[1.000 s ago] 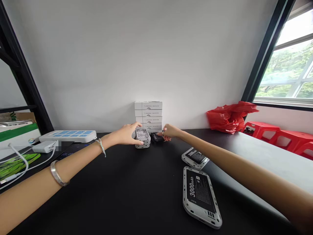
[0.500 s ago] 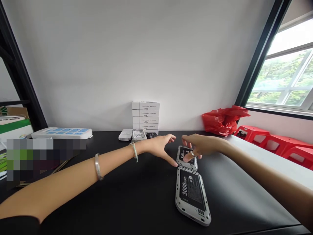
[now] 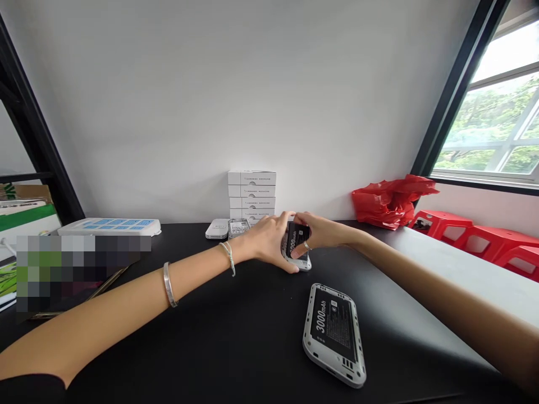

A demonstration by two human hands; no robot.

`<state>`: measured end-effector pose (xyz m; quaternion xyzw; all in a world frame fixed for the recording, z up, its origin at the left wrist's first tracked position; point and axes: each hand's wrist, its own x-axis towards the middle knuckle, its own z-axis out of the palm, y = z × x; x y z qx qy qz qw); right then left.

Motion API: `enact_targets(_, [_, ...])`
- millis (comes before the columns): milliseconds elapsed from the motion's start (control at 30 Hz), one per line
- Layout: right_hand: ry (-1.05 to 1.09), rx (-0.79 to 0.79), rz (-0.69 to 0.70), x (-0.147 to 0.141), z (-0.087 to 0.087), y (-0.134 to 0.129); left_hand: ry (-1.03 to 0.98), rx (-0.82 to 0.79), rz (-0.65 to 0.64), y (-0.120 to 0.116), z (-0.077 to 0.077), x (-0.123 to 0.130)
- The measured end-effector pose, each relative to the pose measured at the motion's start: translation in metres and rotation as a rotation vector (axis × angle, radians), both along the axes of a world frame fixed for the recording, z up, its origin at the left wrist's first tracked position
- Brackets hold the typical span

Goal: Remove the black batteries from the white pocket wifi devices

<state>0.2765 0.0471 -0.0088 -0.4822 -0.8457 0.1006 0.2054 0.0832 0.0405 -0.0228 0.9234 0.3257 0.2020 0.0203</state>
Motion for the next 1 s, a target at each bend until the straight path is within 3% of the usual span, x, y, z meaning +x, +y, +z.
enact_targets(67, [0.145,-0.062,0.055,-0.007,0.005,-0.002,-0.013,0.002,0.067,0.003,0.006,-0.013])
enact_targets(167, [0.498,-0.308,0.182,-0.016,0.016,-0.002,-0.096,-0.061,0.11,0.009,0.013,-0.04])
enact_targets(267, [0.717,-0.419,0.089,-0.023,0.024,0.009,-0.165,-0.161,0.159,0.016,0.017,-0.072])
enact_targets(367, [0.63,-0.508,-0.057,-0.031,0.021,0.029,-0.155,-0.243,0.256,0.02,0.015,-0.099])
enact_targets(500, [0.449,-0.539,-0.122,-0.048,0.003,0.052,-0.064,-0.301,0.325,0.021,0.015,-0.117])
enact_targets(633, [0.304,-0.411,-0.137,-0.058,-0.008,0.054,0.023,-0.115,0.28,0.008,0.021,-0.109])
enact_targets(733, [0.216,-0.241,-0.14,-0.05,-0.006,0.033,-0.072,0.057,0.178,-0.019,0.02,-0.088])
enact_targets(800, [0.171,-0.113,-0.135,-0.038,-0.003,0.008,-0.149,-0.062,0.088,-0.043,0.014,-0.07])
enact_targets(900, [0.056,-0.017,-0.101,-0.015,0.001,-0.043,-0.165,-0.402,-0.059,-0.075,0.001,-0.043])
enact_targets(1000, [-0.195,-0.111,-0.1,0.01,-0.004,-0.09,-0.117,-0.61,-0.148,-0.09,-0.01,-0.018])
